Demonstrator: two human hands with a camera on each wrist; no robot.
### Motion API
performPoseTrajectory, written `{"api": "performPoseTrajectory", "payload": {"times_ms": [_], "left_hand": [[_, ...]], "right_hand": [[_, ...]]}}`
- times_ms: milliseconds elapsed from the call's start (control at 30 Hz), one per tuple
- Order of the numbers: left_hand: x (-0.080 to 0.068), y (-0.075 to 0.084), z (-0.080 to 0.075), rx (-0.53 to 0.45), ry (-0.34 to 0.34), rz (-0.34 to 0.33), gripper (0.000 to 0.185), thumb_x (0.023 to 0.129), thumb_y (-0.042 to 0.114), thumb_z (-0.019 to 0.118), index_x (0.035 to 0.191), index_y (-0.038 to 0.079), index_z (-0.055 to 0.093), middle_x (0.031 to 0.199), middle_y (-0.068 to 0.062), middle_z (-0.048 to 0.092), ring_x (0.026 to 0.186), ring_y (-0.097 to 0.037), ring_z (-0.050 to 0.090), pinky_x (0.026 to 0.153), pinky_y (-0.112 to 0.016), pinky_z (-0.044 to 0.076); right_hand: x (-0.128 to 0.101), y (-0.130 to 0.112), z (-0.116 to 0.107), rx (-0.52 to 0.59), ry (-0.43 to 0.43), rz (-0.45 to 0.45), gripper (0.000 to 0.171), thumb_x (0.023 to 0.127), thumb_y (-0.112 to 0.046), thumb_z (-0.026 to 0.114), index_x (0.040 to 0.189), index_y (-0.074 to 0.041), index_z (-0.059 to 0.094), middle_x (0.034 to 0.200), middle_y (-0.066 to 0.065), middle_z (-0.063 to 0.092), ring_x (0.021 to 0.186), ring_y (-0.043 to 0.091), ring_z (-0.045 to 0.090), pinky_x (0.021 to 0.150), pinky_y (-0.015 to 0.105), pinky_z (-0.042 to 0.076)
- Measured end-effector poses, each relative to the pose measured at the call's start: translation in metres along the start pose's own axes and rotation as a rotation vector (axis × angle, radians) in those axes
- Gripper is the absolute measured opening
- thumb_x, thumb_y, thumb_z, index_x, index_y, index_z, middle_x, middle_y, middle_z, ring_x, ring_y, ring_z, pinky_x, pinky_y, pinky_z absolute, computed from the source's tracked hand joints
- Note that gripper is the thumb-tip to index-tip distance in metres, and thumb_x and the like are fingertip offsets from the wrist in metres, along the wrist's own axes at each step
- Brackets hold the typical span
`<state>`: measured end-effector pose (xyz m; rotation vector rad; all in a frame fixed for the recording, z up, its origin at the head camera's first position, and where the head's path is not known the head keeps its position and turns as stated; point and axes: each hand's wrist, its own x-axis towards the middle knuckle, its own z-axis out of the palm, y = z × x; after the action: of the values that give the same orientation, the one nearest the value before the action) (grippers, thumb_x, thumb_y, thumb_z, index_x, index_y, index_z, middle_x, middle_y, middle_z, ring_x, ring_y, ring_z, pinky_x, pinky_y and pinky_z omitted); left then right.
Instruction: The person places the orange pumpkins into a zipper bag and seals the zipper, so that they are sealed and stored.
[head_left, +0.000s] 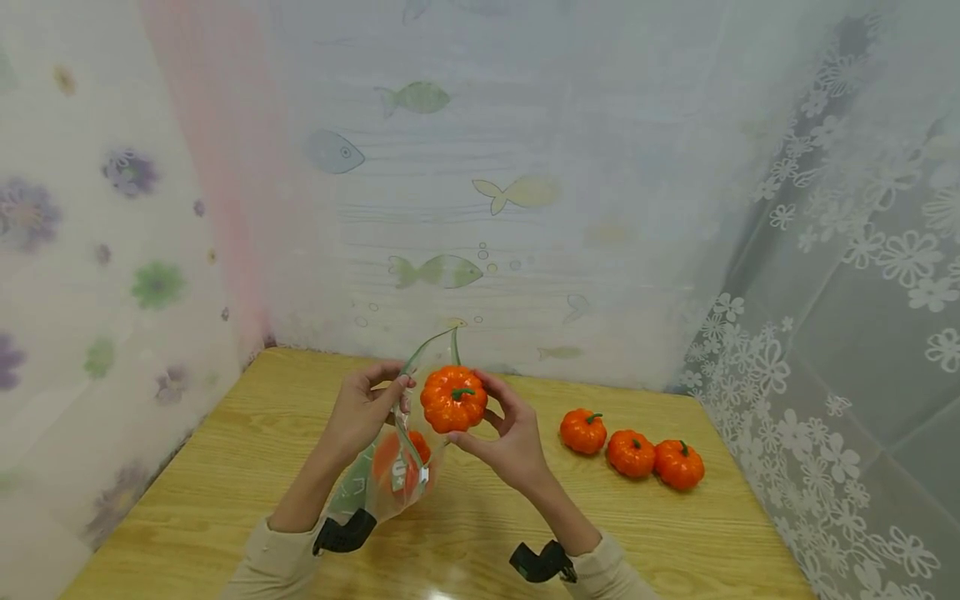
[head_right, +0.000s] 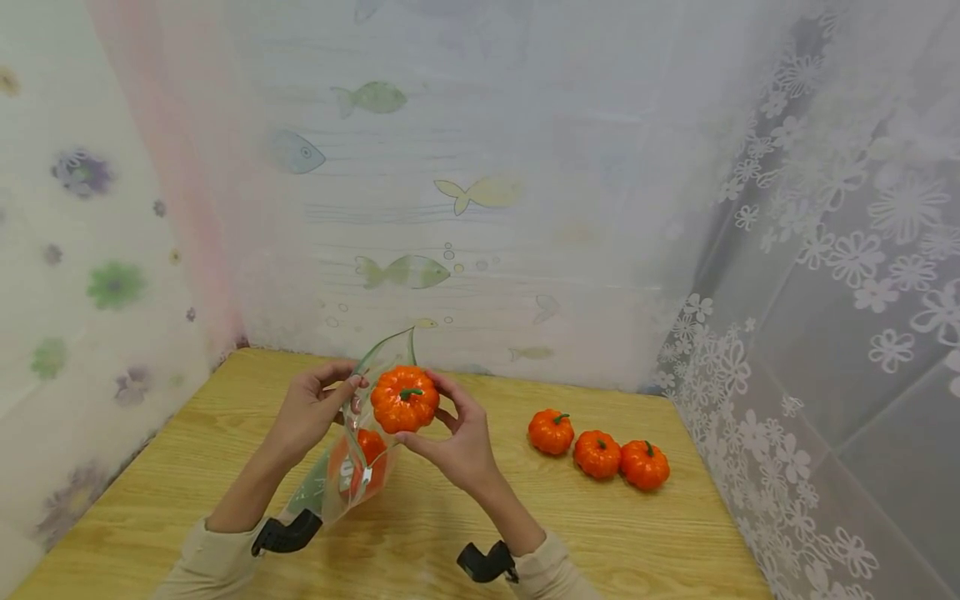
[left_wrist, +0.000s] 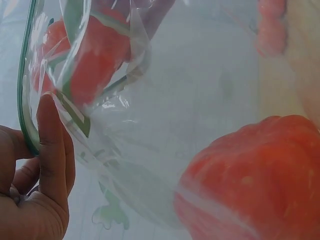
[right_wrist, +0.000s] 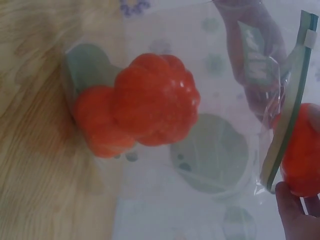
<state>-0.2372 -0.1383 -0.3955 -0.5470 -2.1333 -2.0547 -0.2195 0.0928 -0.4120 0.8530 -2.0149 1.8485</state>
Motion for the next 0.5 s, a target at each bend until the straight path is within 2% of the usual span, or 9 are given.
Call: {"api": "performPoseTrajectory", "payload": {"times_ms": [167, 500], "left_hand": [[-0.0001, -0.0003, 0.0019, -0.019, -0.009, 0.003, 0.026, 0.106, 0.006, 0.054, 0.123, -0.013, 0.059, 0.102, -0.015, 0.066, 0.064, -0.009, 0.063, 0.057, -0.026, 0.060], [-0.0005, -0.0031, 0.0051, -0.007, -0.017, 0.045, 0.025, 0.106, 0.006, 0.055, 0.122, -0.011, 0.062, 0.100, -0.007, 0.064, 0.065, -0.010, 0.064, 0.055, -0.026, 0.059]], "right_hand": [[0.0016, 0.0012, 0.0012, 0.033, -0.029, -0.018, 0.073, 0.081, 0.002, 0.084, 0.146, -0.005, 0.051, 0.144, 0.018, 0.053, 0.130, 0.022, 0.054, 0.099, 0.036, 0.056], [0.0008, 0.0038, 0.0031, 0.068, -0.091, -0.013, 0.073, 0.083, 0.004, 0.082, 0.148, -0.004, 0.048, 0.144, 0.019, 0.051, 0.130, 0.019, 0.053, 0.098, 0.040, 0.056]]}}
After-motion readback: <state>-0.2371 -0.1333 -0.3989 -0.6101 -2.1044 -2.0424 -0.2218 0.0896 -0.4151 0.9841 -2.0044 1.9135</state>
